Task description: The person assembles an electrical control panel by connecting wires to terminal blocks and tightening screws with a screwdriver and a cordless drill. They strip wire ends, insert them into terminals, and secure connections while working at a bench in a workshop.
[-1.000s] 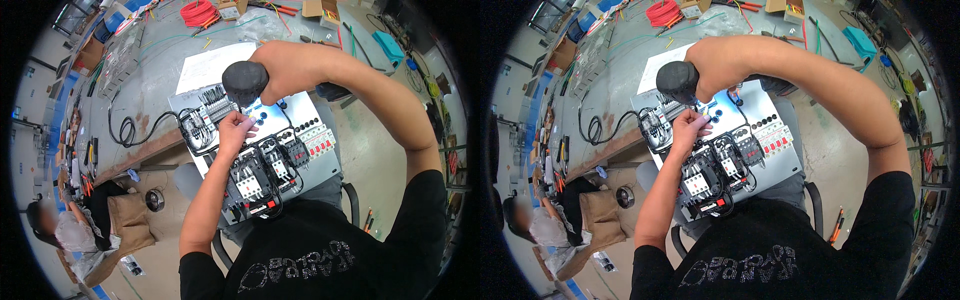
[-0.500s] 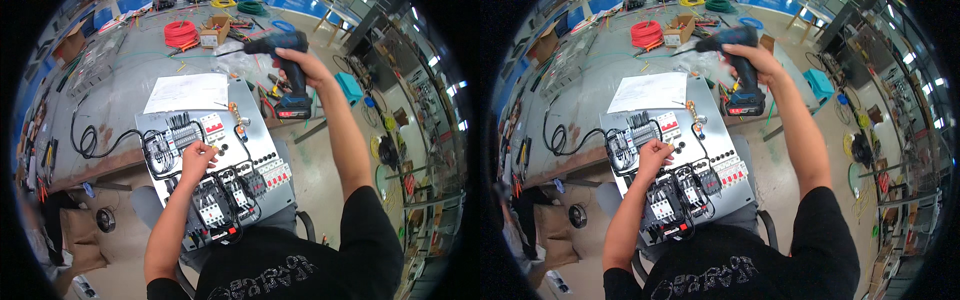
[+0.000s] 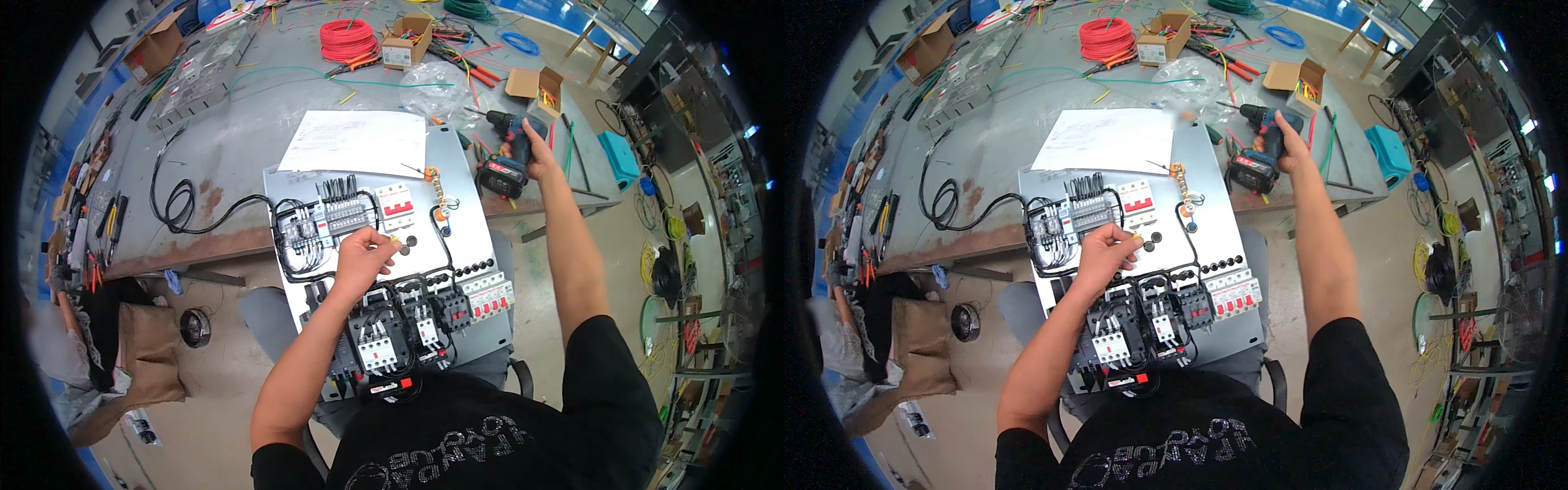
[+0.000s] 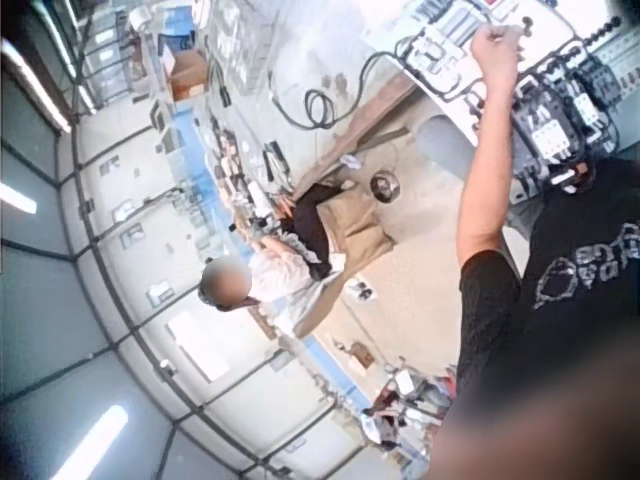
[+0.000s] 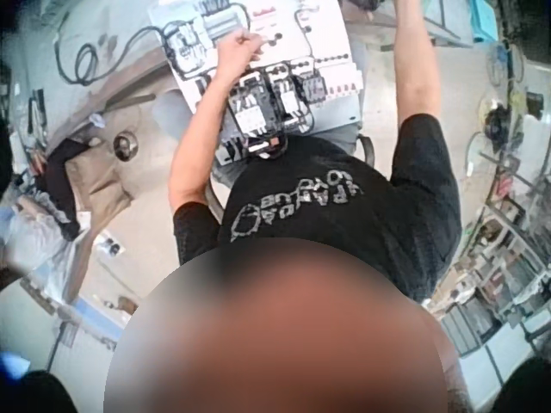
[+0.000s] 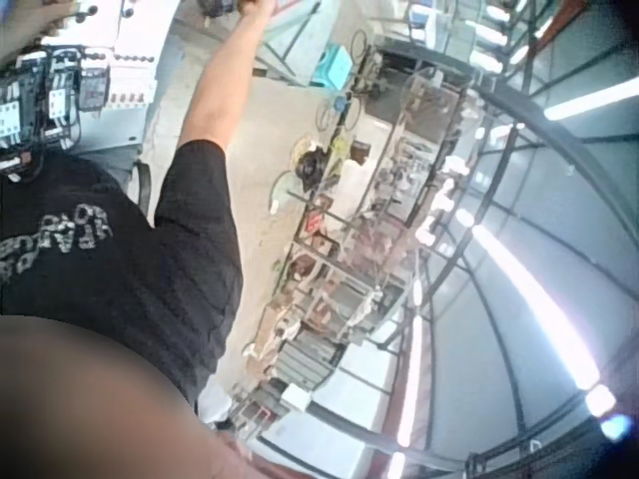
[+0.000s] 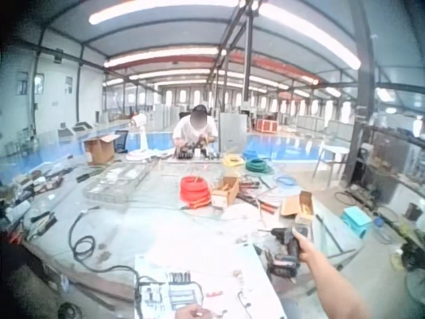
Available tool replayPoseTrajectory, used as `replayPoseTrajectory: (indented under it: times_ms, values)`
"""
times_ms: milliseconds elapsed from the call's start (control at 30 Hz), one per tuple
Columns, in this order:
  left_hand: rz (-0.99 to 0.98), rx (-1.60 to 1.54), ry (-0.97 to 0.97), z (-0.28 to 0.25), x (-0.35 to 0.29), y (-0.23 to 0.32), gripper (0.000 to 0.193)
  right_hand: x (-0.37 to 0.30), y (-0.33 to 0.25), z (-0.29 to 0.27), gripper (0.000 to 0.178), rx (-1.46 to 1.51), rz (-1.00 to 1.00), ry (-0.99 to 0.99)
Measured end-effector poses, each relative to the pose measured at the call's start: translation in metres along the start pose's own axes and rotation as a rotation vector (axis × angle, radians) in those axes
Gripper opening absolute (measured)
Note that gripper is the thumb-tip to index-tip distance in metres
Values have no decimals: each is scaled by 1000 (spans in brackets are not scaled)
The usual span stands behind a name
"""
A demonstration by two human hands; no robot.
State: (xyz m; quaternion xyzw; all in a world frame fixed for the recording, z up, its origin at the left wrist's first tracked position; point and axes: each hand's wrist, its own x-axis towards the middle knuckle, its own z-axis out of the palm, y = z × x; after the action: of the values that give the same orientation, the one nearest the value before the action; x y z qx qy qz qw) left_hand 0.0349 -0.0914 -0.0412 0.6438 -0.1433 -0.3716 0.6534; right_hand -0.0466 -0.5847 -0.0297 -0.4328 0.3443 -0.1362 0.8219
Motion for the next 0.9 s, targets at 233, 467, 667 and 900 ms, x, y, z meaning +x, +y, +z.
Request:
replayPoseTrajectory:
  times_ms: [233,467,667,900]
  values:
    - [-2,29,-16,6,3,4,20,-47,-27,-12,84,-1269,-118,496]
    - [4,-1,5,-3,0,-1,19,-215,122,173,31,-885,-302,-304]
    - [32,6,-20,-2,-1,0,17,-206,189,191,32,-542,141,-304]
    - [26,-50,-53,-6,0,-3,13,-201,194,202,26,-378,145,-245]
